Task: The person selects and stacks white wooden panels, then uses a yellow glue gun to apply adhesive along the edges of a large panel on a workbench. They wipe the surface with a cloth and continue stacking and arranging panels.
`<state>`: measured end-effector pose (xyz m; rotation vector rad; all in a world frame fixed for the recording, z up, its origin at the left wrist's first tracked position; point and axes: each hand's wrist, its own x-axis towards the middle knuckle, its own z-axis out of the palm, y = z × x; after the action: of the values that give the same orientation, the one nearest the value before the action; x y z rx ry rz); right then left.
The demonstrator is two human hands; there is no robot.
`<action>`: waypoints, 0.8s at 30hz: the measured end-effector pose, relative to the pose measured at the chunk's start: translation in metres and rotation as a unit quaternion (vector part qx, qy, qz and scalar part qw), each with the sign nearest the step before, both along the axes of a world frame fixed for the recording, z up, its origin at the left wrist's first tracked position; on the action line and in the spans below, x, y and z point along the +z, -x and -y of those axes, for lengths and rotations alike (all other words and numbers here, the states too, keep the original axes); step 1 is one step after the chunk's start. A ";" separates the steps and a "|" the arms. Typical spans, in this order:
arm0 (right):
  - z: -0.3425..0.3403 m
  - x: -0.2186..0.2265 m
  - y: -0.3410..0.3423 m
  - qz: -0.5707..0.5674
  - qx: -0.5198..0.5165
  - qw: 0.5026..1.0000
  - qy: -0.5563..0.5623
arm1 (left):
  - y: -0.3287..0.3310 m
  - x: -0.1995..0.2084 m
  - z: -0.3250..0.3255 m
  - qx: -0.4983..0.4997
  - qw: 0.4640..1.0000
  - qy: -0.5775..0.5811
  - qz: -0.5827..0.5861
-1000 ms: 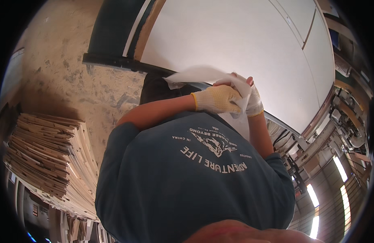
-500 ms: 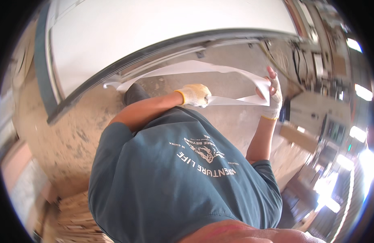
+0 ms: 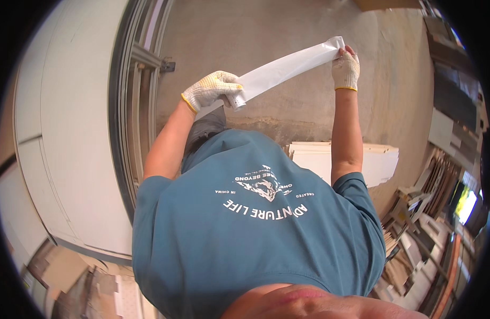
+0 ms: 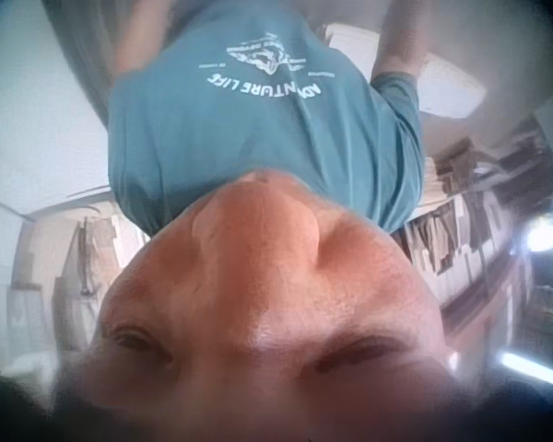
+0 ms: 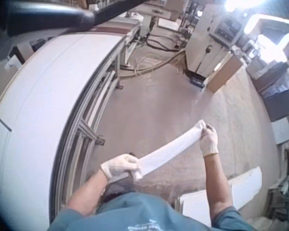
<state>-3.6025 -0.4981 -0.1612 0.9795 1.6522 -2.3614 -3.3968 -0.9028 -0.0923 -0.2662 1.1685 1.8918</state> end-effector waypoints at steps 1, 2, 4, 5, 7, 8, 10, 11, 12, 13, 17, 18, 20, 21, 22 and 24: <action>-0.013 -0.001 0.006 -0.051 -0.021 0.998 -0.026 | 0.036 -0.002 0.000 -0.023 0.999 0.008 -0.023; -0.029 0.001 0.001 -0.043 -0.040 0.997 -0.040 | 0.052 0.002 -0.006 -0.038 0.998 0.047 -0.017; -0.071 0.016 -0.014 -0.030 -0.062 0.996 -0.060 | 0.076 0.013 -0.019 -0.067 0.997 0.021 -0.029; -0.092 0.029 -0.018 -0.027 -0.057 0.994 -0.091 | 0.092 0.016 -0.028 -0.086 0.995 0.009 -0.044; -0.121 0.057 -0.059 -0.004 -0.056 0.988 -0.141 | 0.106 0.029 -0.038 -0.137 0.990 0.007 -0.031; -0.118 0.064 -0.078 0.065 -0.031 0.982 -0.176 | 0.113 0.033 -0.038 -0.143 0.989 0.011 -0.034; -0.106 0.087 -0.134 0.156 0.043 0.828 -0.537 | 0.120 0.042 -0.038 -0.215 0.975 0.030 -0.049; -0.096 0.099 -0.160 0.226 0.092 0.695 -0.676 | 0.122 0.045 -0.037 -0.253 0.965 0.049 -0.048; -0.082 0.111 -0.183 0.228 0.096 0.679 -0.691 | 0.125 0.045 -0.035 -0.271 0.958 0.053 -0.079; -0.061 0.117 -0.197 0.167 0.088 0.751 -0.633 | 0.128 0.045 -0.034 -0.301 0.946 0.065 -0.099; 0.045 0.106 -0.207 -0.129 0.147 0.909 -0.369 | 0.139 0.032 -0.035 -0.390 0.904 0.091 -0.146; 0.069 0.099 -0.198 -0.166 0.239 0.902 -0.319 | 0.140 0.029 -0.036 -0.397 0.900 0.084 -0.161; 0.124 0.078 -0.174 -0.183 0.326 0.905 -0.204 | 0.140 0.029 -0.035 -0.413 0.888 0.111 -0.167; 0.138 0.072 -0.164 -0.157 0.404 0.883 -0.182 | 0.138 0.031 -0.033 -0.413 0.886 0.113 -0.175; 0.151 0.070 -0.152 -0.118 0.439 0.877 -0.154 | 0.138 0.035 -0.032 -0.408 0.881 0.147 -0.190; 0.156 0.070 -0.126 -0.085 0.513 0.840 -0.155 | 0.139 0.043 -0.031 -0.381 0.887 0.166 -0.202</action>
<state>-3.4770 -0.6545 -0.0907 -0.1738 1.9349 -1.4797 -3.5355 -0.8720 -0.0496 0.3887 1.5805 1.0628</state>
